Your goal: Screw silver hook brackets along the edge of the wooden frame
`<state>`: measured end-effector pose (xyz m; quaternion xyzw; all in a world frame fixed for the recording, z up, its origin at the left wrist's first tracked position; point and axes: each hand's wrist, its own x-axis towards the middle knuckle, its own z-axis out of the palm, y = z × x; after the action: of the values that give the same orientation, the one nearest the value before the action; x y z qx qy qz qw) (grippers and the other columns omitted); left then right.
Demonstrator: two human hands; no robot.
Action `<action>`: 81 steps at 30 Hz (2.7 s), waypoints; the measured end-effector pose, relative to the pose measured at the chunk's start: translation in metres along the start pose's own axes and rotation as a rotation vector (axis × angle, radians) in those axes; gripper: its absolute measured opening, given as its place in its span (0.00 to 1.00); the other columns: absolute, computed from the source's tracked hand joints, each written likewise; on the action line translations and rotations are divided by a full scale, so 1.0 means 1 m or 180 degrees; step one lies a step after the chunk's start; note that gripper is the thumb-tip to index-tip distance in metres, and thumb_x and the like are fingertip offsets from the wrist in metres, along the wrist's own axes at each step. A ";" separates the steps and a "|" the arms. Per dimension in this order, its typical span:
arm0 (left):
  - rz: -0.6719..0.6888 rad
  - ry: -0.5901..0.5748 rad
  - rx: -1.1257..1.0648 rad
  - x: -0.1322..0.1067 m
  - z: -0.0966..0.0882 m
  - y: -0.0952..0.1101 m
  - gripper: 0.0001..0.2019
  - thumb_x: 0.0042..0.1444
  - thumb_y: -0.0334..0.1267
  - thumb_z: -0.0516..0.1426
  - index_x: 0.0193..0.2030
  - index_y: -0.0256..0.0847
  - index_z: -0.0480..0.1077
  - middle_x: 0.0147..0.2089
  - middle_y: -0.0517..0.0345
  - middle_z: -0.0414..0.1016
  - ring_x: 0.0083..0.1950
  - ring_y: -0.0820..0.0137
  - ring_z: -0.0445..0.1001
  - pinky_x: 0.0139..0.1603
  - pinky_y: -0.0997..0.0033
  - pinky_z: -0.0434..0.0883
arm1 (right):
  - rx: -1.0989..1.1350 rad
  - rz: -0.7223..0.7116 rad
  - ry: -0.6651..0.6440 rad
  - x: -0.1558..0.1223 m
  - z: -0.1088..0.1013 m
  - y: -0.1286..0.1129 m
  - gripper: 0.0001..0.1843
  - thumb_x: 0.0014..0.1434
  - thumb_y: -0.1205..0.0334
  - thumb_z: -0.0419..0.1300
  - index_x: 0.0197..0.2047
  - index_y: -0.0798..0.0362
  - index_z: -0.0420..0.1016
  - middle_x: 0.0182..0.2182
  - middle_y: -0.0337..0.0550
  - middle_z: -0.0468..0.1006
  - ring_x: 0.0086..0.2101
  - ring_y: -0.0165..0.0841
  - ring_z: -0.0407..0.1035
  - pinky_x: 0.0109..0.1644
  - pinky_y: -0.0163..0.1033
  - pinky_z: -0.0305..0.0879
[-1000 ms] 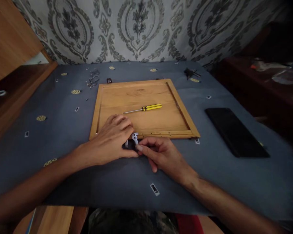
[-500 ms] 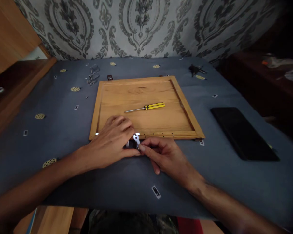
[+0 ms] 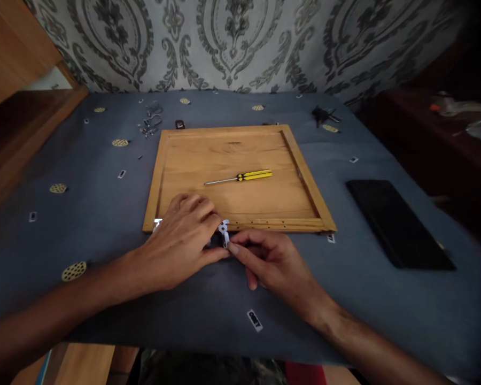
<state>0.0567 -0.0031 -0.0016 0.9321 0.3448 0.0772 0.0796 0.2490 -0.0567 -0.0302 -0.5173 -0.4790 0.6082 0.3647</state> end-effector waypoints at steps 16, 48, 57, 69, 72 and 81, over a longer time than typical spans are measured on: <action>-0.0199 0.0174 -0.0078 -0.006 0.004 0.005 0.16 0.64 0.51 0.63 0.48 0.40 0.76 0.48 0.51 0.78 0.51 0.56 0.73 0.56 0.49 0.66 | -0.0250 -0.0104 0.0098 -0.005 0.002 0.003 0.11 0.61 0.51 0.64 0.35 0.50 0.77 0.20 0.32 0.72 0.17 0.24 0.64 0.22 0.34 0.60; -0.0234 0.0145 -0.0337 -0.005 0.005 0.001 0.17 0.63 0.51 0.65 0.46 0.39 0.75 0.46 0.52 0.78 0.50 0.56 0.73 0.52 0.52 0.68 | -0.0297 -0.0261 0.0093 -0.006 0.002 0.001 0.10 0.62 0.53 0.62 0.34 0.51 0.76 0.17 0.30 0.69 0.18 0.24 0.64 0.25 0.35 0.60; -0.0256 0.0103 -0.0310 -0.005 0.005 0.001 0.18 0.62 0.51 0.66 0.47 0.38 0.75 0.46 0.52 0.78 0.50 0.55 0.73 0.53 0.51 0.68 | -0.0284 -0.0311 0.0071 -0.005 0.001 -0.002 0.11 0.62 0.54 0.61 0.33 0.52 0.77 0.18 0.30 0.68 0.17 0.23 0.64 0.23 0.33 0.57; -0.0242 0.0114 -0.0321 -0.005 0.005 0.002 0.17 0.62 0.50 0.66 0.48 0.38 0.75 0.47 0.52 0.78 0.50 0.56 0.73 0.53 0.51 0.67 | -0.0399 -0.0409 0.0048 -0.003 0.001 0.004 0.11 0.63 0.55 0.61 0.34 0.53 0.78 0.20 0.31 0.71 0.18 0.23 0.66 0.23 0.32 0.60; -0.0232 0.0119 -0.0323 -0.005 0.004 0.002 0.17 0.62 0.49 0.66 0.48 0.37 0.75 0.46 0.52 0.77 0.49 0.56 0.73 0.53 0.51 0.67 | -0.0401 -0.0427 0.0058 -0.004 0.001 0.004 0.11 0.63 0.55 0.61 0.34 0.54 0.78 0.19 0.31 0.71 0.17 0.23 0.66 0.23 0.32 0.60; -0.0236 0.0046 -0.0359 -0.004 0.002 0.001 0.15 0.63 0.49 0.64 0.47 0.38 0.76 0.47 0.51 0.78 0.50 0.55 0.73 0.53 0.51 0.68 | -0.0313 -0.0357 0.0093 -0.004 0.001 0.001 0.11 0.62 0.55 0.62 0.34 0.54 0.78 0.19 0.31 0.71 0.17 0.23 0.66 0.22 0.31 0.60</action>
<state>0.0545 -0.0070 -0.0037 0.9121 0.3747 0.1003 0.1323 0.2488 -0.0611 -0.0305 -0.5158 -0.5311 0.5549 0.3793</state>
